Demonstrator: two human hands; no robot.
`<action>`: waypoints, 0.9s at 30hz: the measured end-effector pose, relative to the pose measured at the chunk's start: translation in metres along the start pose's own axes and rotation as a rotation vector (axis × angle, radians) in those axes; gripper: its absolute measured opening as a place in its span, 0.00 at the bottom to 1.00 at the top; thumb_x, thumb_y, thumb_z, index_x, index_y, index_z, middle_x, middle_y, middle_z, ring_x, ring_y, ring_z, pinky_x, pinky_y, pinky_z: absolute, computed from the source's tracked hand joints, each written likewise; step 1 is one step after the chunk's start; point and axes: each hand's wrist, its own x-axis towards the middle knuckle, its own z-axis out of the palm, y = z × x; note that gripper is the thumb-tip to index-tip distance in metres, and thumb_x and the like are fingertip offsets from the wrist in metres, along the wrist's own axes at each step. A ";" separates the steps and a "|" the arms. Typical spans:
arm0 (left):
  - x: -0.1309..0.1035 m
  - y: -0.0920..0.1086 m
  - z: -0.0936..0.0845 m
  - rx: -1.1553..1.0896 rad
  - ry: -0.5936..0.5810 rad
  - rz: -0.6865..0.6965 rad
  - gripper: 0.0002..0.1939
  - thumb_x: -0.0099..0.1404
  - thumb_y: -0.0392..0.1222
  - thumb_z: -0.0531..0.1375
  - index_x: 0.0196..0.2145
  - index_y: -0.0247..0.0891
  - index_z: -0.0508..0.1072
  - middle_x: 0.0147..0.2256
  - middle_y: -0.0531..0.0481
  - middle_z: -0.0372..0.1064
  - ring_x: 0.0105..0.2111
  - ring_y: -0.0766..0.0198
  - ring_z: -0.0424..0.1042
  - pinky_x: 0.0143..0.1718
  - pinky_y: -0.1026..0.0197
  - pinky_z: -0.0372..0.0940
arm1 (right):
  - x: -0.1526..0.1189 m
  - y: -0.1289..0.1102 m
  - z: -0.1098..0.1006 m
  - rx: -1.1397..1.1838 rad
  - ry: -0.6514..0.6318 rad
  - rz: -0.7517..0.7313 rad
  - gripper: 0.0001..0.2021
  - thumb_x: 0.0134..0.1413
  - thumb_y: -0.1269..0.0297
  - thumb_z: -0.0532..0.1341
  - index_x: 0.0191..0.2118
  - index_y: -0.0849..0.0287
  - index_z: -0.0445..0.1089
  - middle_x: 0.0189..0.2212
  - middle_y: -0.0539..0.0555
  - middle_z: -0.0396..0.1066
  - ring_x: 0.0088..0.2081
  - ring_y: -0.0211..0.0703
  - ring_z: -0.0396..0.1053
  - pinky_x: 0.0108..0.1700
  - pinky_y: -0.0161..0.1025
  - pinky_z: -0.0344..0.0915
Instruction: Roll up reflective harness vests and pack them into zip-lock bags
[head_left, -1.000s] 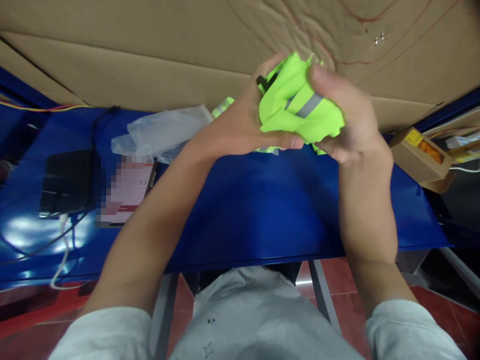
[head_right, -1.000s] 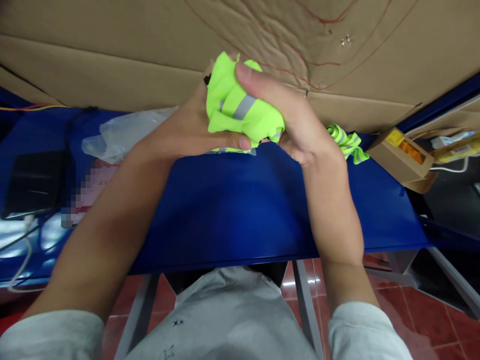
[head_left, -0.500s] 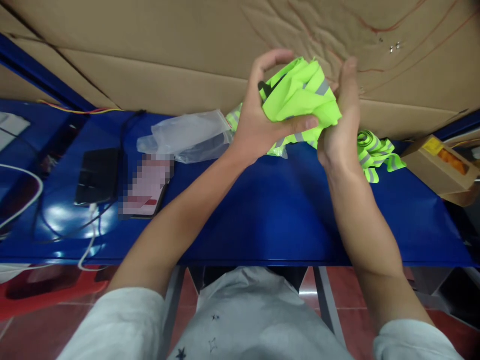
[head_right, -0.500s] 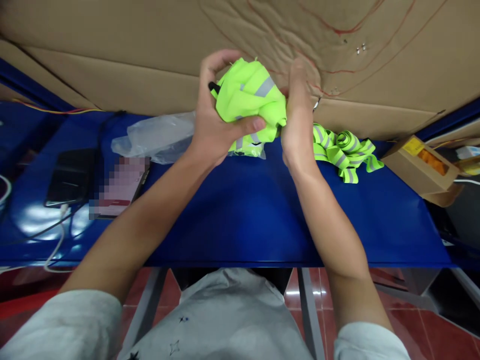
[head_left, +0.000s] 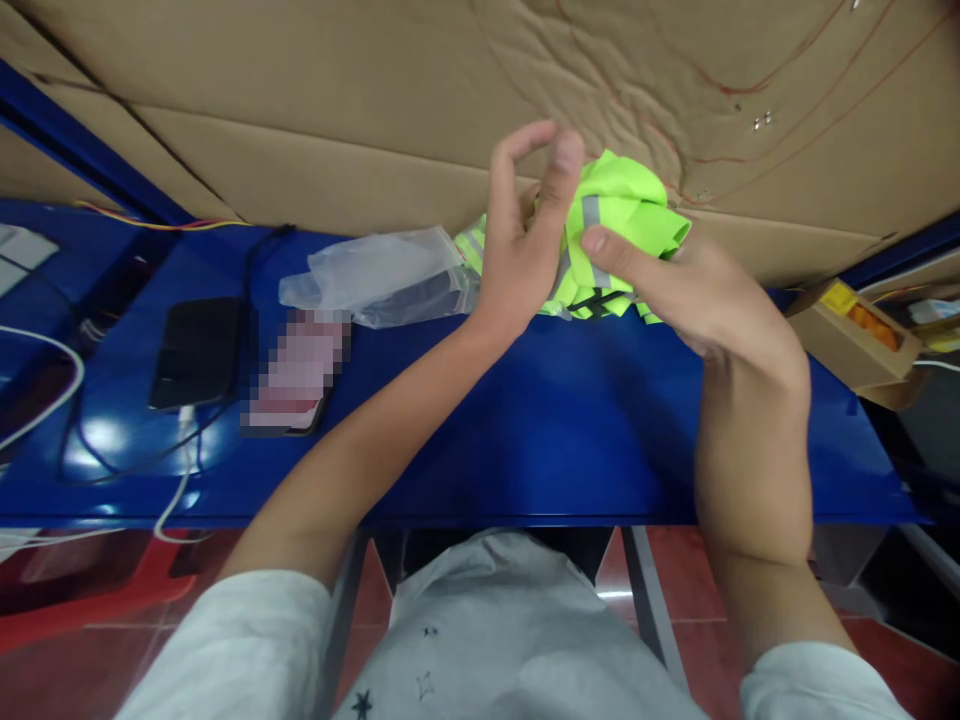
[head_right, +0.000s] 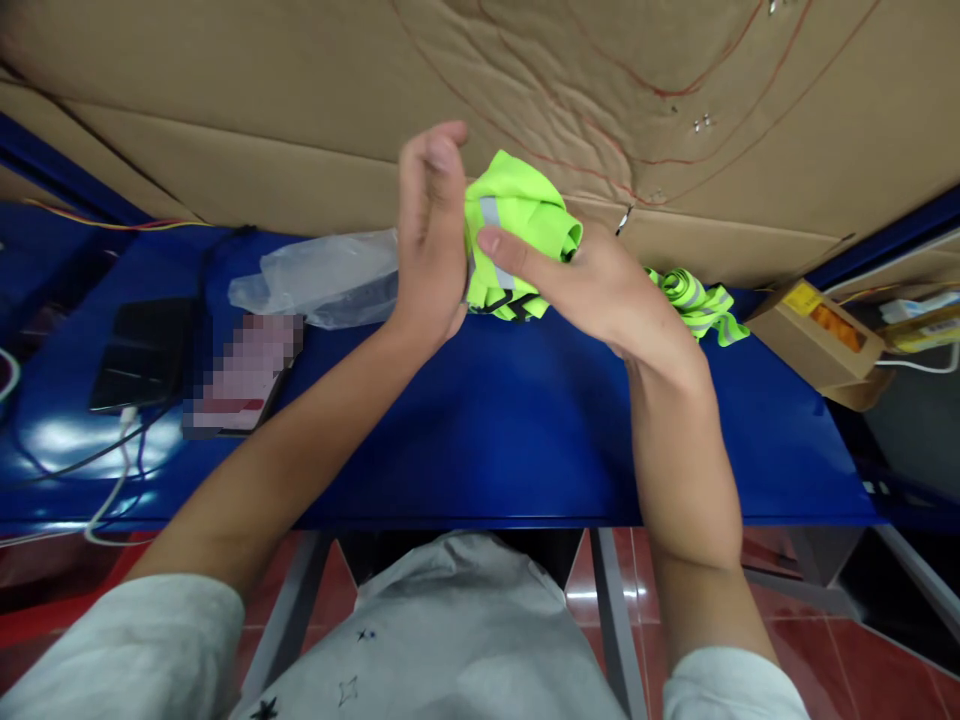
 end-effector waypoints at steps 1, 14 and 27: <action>-0.003 0.004 0.001 -0.011 0.150 0.069 0.20 0.82 0.60 0.40 0.55 0.47 0.61 0.50 0.49 0.73 0.50 0.59 0.75 0.51 0.56 0.70 | -0.002 0.003 0.001 0.044 -0.011 0.042 0.19 0.60 0.46 0.71 0.51 0.48 0.80 0.51 0.47 0.82 0.54 0.48 0.79 0.60 0.47 0.76; 0.021 -0.033 -0.128 0.722 -0.441 0.022 0.51 0.53 0.72 0.73 0.67 0.47 0.68 0.58 0.48 0.75 0.55 0.45 0.68 0.64 0.40 0.58 | -0.058 0.090 -0.023 0.468 0.409 0.281 0.19 0.44 0.54 0.79 0.42 0.49 0.80 0.45 0.50 0.84 0.53 0.59 0.82 0.55 0.57 0.82; 0.060 -0.110 -0.207 0.758 -0.481 -0.209 0.75 0.36 0.68 0.79 0.76 0.46 0.53 0.53 0.45 0.75 0.52 0.49 0.72 0.55 0.44 0.66 | -0.079 0.104 -0.005 0.614 0.325 0.338 0.22 0.43 0.52 0.80 0.45 0.52 0.80 0.47 0.52 0.85 0.50 0.56 0.83 0.53 0.51 0.82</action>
